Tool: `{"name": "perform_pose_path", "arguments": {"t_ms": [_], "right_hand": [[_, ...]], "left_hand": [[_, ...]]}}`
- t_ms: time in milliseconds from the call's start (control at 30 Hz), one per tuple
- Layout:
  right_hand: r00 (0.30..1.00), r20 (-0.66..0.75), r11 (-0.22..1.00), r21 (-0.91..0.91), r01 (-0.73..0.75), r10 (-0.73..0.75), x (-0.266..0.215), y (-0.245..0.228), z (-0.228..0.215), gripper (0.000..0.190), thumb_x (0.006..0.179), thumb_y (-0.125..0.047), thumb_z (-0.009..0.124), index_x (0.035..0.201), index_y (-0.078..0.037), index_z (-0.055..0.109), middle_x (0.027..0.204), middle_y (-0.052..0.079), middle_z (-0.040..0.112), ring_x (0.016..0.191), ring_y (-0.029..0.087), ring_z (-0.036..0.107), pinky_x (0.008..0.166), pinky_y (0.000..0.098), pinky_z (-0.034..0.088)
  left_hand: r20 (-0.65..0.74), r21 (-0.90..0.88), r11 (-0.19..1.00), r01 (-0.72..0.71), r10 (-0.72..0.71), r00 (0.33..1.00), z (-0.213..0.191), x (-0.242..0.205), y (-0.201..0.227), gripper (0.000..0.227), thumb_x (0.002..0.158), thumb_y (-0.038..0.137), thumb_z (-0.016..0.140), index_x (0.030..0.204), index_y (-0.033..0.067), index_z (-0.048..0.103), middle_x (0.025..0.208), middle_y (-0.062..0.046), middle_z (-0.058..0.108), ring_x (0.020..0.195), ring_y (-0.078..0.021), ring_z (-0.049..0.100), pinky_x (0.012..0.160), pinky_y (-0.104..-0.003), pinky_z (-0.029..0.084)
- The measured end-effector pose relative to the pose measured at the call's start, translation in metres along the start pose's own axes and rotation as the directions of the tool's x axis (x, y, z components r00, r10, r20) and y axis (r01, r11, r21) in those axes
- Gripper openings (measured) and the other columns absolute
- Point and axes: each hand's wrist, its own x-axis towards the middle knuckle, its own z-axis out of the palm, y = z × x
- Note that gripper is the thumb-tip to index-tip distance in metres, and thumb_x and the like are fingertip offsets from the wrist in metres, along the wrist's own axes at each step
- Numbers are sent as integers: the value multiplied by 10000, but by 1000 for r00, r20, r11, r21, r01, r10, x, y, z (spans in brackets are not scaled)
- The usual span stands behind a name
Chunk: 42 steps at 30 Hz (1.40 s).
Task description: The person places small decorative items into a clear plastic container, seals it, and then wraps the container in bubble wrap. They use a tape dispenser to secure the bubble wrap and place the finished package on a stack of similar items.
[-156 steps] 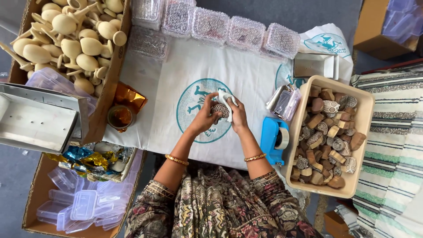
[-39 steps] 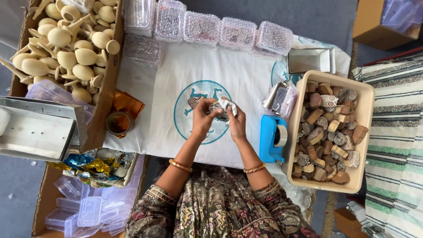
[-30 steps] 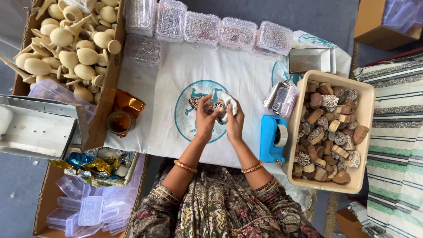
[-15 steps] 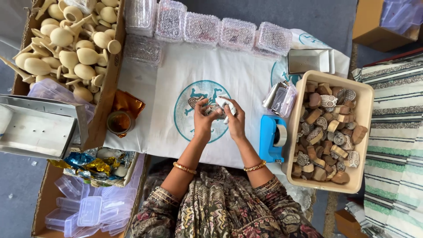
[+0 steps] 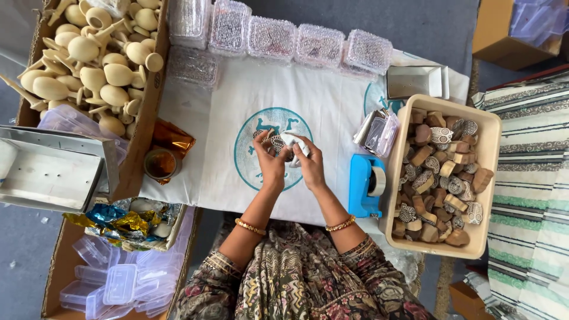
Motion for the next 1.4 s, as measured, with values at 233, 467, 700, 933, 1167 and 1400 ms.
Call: {"name": "perform_pose_path", "arguments": {"t_ms": [233, 467, 700, 933, 1167, 1400], "right_hand": [[987, 84, 975, -165, 147, -134, -9, 29, 10, 335, 1042, -222, 664, 1336, -64, 691, 1150, 54, 746, 984, 72, 639, 840, 229, 534], [997, -44, 980, -190, 60, -69, 22, 20, -3, 352, 1040, -222, 687, 1323, -15, 714, 1033, 52, 706, 892, 99, 597, 765, 273, 507], [984, -141, 990, -100, 96, -109, 6, 39, 11, 357, 1002, -155, 690, 1332, -20, 677, 1092, 60, 739, 943, 115, 654, 819, 285, 535], [931, -34, 864, -386, 323, -363, -31, 42, 29, 395, 996, -52, 675, 1387, -15, 627, 1312, 143, 713, 1179, 202, 700, 972, 313, 563], [954, -35, 947, -139, 290, -297, -10, -11, 39, 349, 1073, -128, 531, 1391, -6, 608, 1390, 119, 672, 1317, 213, 619, 1125, 352, 470], [996, -93, 998, 60, 19, -14, 19, 27, 16, 362, 1057, -198, 607, 1346, 17, 640, 1124, 51, 707, 998, 123, 625, 885, 295, 505]], "left_hand": [[43, -154, 968, 196, -191, 981, -20, 6, -48, 316, 1060, 191, 470, 1356, 83, 496, 1203, -75, 597, 1066, -155, 590, 881, -282, 522], [263, 129, 988, 82, -114, 958, -10, -19, -22, 321, 1094, 309, 548, 1249, 29, 572, 878, -34, 480, 693, -97, 420, 580, -241, 385], [200, -334, 913, 236, -176, 964, -20, 9, -30, 251, 1045, 303, 565, 1140, 71, 546, 973, -48, 639, 813, -118, 605, 685, -274, 517], [257, -489, 817, 307, -202, 945, -21, 4, 24, 291, 1081, 339, 491, 1154, 71, 578, 1009, -70, 649, 893, -175, 629, 808, -348, 548], [255, -260, 940, 219, -152, 955, -24, 10, -3, 246, 1110, 283, 476, 1159, 62, 571, 1027, -50, 637, 891, -114, 590, 789, -289, 513], [225, 5, 996, 87, -85, 971, -20, -11, 22, 319, 1078, 336, 417, 1165, 105, 620, 985, 2, 659, 853, -57, 608, 733, -239, 523]]}}
